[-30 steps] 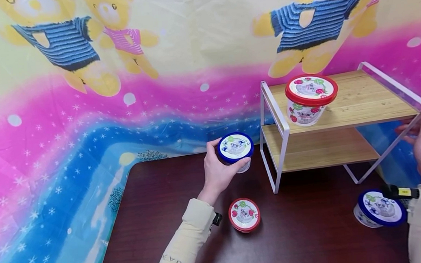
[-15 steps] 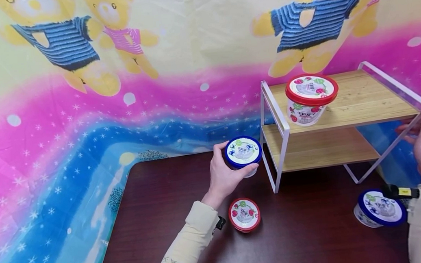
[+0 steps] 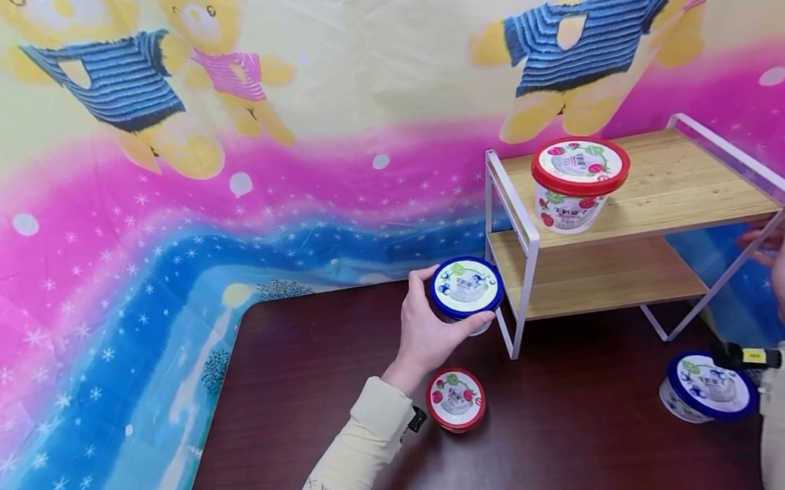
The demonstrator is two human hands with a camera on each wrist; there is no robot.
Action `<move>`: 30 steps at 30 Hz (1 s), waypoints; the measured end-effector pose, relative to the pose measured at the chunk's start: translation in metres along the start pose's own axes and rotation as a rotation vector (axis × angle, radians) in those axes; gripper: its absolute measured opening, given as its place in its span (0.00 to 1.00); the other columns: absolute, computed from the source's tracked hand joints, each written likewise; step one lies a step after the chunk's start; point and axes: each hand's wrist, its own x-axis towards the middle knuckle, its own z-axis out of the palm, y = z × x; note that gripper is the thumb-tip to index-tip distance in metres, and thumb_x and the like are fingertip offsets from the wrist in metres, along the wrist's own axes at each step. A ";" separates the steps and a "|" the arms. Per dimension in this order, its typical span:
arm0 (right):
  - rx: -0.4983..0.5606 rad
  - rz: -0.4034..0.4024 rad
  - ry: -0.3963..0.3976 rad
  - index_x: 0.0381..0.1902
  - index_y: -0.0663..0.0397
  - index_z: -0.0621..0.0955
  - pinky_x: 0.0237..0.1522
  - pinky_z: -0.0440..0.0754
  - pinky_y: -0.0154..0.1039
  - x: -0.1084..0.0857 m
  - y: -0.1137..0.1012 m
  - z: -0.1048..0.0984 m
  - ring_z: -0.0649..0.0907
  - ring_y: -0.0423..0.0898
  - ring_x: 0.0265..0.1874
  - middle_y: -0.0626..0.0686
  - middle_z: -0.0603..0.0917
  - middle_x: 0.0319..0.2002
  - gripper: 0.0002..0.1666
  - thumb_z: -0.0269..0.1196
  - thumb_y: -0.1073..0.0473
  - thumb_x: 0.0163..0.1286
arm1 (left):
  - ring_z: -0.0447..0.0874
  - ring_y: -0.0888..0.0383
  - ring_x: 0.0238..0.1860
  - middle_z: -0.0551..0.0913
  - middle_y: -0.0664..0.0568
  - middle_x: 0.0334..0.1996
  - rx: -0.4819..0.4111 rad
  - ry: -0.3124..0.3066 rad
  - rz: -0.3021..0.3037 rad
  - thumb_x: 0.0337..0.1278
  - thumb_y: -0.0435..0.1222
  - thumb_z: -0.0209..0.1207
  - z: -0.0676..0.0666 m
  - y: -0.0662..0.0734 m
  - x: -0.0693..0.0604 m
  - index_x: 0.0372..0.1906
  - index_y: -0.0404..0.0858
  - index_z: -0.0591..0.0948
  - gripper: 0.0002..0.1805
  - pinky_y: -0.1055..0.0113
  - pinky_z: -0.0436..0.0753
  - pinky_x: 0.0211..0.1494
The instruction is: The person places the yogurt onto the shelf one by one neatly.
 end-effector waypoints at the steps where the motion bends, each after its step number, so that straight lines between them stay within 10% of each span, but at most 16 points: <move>1: 0.003 0.001 0.000 0.55 0.23 0.78 0.69 0.61 0.32 -0.001 -0.001 0.000 0.76 0.25 0.40 0.29 0.78 0.40 0.22 0.48 0.29 0.73 | 0.72 0.62 0.62 0.74 0.59 0.62 0.001 -0.006 -0.002 0.44 0.52 0.79 0.001 0.001 0.000 0.67 0.48 0.63 0.48 0.64 0.83 0.54; 30: -0.010 -0.035 -0.018 0.67 0.28 0.77 0.67 0.63 0.30 0.002 0.002 -0.001 0.76 0.25 0.41 0.29 0.78 0.42 0.33 0.47 0.27 0.71 | 0.71 0.64 0.63 0.73 0.61 0.62 -0.040 -0.101 -0.001 0.44 0.52 0.78 0.022 0.021 -0.014 0.69 0.48 0.61 0.50 0.67 0.82 0.53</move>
